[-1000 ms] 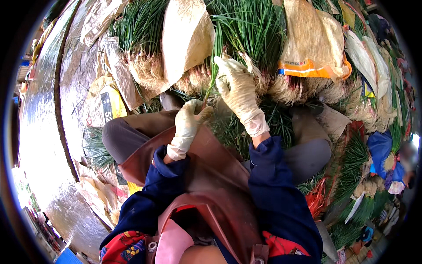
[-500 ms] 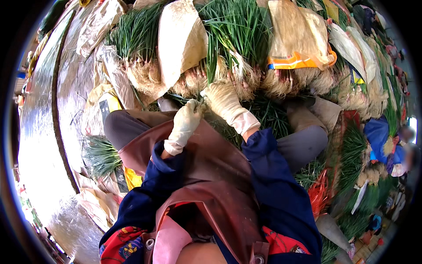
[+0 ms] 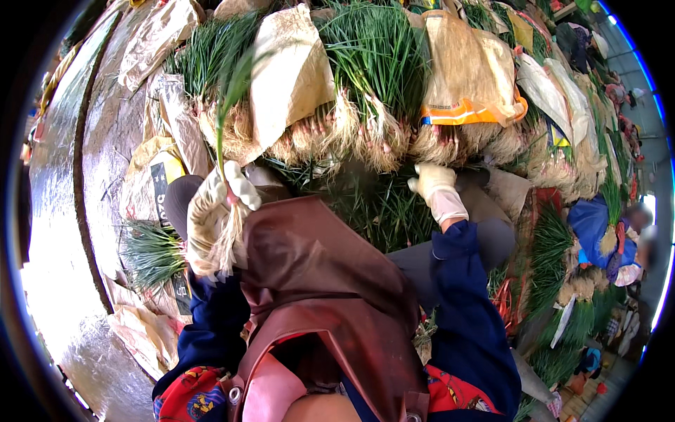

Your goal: The person sorts scallions by hand, picking them up from a pile on the floor and organizing them into bundles.

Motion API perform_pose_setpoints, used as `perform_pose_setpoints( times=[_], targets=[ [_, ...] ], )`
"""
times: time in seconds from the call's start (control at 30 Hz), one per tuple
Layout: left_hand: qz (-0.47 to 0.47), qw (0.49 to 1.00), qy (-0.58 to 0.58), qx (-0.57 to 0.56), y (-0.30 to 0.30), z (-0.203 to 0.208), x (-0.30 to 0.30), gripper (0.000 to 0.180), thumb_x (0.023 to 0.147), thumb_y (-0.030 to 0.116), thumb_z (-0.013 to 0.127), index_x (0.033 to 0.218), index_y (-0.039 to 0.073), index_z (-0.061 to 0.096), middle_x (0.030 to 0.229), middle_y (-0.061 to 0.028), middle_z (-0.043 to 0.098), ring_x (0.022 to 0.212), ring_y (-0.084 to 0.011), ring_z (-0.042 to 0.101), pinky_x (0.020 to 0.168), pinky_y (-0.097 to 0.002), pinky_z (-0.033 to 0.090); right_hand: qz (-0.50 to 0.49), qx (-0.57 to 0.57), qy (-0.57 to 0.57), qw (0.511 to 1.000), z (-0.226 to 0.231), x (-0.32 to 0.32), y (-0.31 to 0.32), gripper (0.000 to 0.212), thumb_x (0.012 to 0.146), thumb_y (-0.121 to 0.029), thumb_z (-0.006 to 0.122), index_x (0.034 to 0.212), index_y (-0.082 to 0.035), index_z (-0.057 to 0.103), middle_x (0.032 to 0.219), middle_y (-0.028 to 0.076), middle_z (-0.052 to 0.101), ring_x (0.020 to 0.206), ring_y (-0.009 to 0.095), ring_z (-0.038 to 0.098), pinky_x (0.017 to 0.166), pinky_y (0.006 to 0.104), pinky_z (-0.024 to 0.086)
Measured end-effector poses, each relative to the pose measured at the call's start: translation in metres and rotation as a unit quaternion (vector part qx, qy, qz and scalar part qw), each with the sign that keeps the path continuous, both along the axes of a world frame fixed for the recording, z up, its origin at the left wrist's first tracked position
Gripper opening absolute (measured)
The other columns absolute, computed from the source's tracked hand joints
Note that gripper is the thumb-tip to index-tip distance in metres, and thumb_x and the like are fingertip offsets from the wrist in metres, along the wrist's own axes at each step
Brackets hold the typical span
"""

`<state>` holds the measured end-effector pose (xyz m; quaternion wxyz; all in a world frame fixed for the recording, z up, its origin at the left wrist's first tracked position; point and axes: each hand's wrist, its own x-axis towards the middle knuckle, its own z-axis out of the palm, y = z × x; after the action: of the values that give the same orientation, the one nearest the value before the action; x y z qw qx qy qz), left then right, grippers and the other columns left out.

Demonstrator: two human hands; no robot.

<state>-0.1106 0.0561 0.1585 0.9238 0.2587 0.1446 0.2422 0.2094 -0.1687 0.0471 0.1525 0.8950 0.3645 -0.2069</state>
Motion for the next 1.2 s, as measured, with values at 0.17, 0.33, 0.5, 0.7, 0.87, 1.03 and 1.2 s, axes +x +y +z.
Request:
perform_pose_setpoints(
  times=[0.17, 0.33, 0.5, 0.7, 0.87, 1.03, 1.2],
  targets=[
    [-0.091, 0.995, 0.025, 0.034, 0.024, -0.031, 0.056, 0.029, 0.091, 0.029, 0.056, 0.096, 0.0, 0.06, 0.054, 0.0045, 0.038, 0.048, -0.0088, 0.037, 0.049, -0.0247, 0.035, -0.063, 0.197, -0.087, 0.974, 0.041, 0.006, 0.115, 0.044, 0.087, -0.051, 0.053, 0.089, -0.009, 0.066, 0.078, 0.009, 0.066, 0.074, 0.026, 0.065, 0.071, 0.0395, 0.05],
    [-0.103, 0.959, 0.262, -0.025, 0.007, -0.087, 0.126, 0.031, 0.091, 0.025, 0.059, 0.11, 0.001, 0.06, 0.056, 0.0039, 0.048, 0.044, -0.0068, 0.037, 0.042, -0.0193, 0.032, -0.019, 0.188, -0.107, 0.976, 0.027, 0.002, 0.134, 0.026, 0.089, -0.035, 0.057, 0.08, -0.012, 0.066, 0.054, 0.003, 0.058, 0.042, 0.014, 0.051, 0.043, 0.0301, 0.044],
    [-0.156, 0.955, 0.247, -0.042, -0.005, -0.127, 0.163, 0.025, 0.092, 0.024, 0.058, 0.105, 0.004, 0.063, 0.079, -0.0004, 0.063, 0.046, -0.0034, 0.039, 0.042, -0.0162, 0.033, 0.13, 0.269, -0.052, 0.953, 0.046, -0.067, 0.098, 0.019, 0.082, -0.032, 0.063, 0.079, -0.014, 0.066, 0.066, 0.004, 0.06, 0.063, 0.02, 0.059, 0.064, 0.0365, 0.046],
    [-0.217, 0.93, 0.291, -0.053, -0.016, -0.112, 0.145, 0.018, 0.089, 0.014, 0.06, 0.101, 0.002, 0.063, 0.069, 0.0025, 0.058, 0.041, -0.003, 0.039, 0.037, -0.0194, 0.029, 0.085, 0.473, -0.034, 0.876, 0.045, -0.064, 0.081, 0.027, 0.077, -0.02, 0.067, 0.102, -0.014, 0.06, 0.095, 0.007, 0.06, 0.09, 0.025, 0.057, 0.083, 0.0379, 0.044],
    [-0.202, 0.95, 0.236, -0.028, -0.022, -0.106, 0.12, 0.019, 0.091, 0.014, 0.058, 0.106, 0.002, 0.062, 0.074, -0.0006, 0.062, 0.042, -0.0026, 0.04, 0.036, -0.0172, 0.029, 0.212, 0.385, 0.054, 0.897, -0.007, -0.038, 0.105, 0.051, 0.074, -0.018, 0.069, 0.121, -0.006, 0.052, 0.119, 0.015, 0.055, 0.113, 0.03, 0.051, 0.097, 0.0378, 0.041],
    [-0.183, 0.945, 0.272, -0.024, -0.022, -0.12, 0.1, 0.026, 0.095, 0.016, 0.05, 0.115, 0.001, 0.059, 0.074, -0.0008, 0.062, 0.042, -0.0026, 0.04, 0.037, -0.0167, 0.029, 0.11, 0.441, 0.194, 0.87, -0.049, -0.051, 0.101, 0.019, 0.088, -0.015, 0.054, 0.103, -0.003, 0.057, 0.091, 0.012, 0.064, 0.082, 0.027, 0.062, 0.076, 0.0342, 0.05],
    [-0.183, 0.947, 0.261, -0.03, -0.032, -0.118, 0.091, 0.026, 0.096, 0.018, 0.049, 0.112, 0.002, 0.061, 0.073, 0.0039, 0.057, 0.047, -0.0025, 0.04, 0.041, -0.0149, 0.031, -0.145, 0.462, 0.264, 0.835, -0.072, -0.034, 0.097, 0.016, 0.095, -0.019, 0.047, 0.09, -0.005, 0.053, 0.073, 0.005, 0.062, 0.058, 0.015, 0.058, 0.055, 0.0274, 0.048]
  ],
)
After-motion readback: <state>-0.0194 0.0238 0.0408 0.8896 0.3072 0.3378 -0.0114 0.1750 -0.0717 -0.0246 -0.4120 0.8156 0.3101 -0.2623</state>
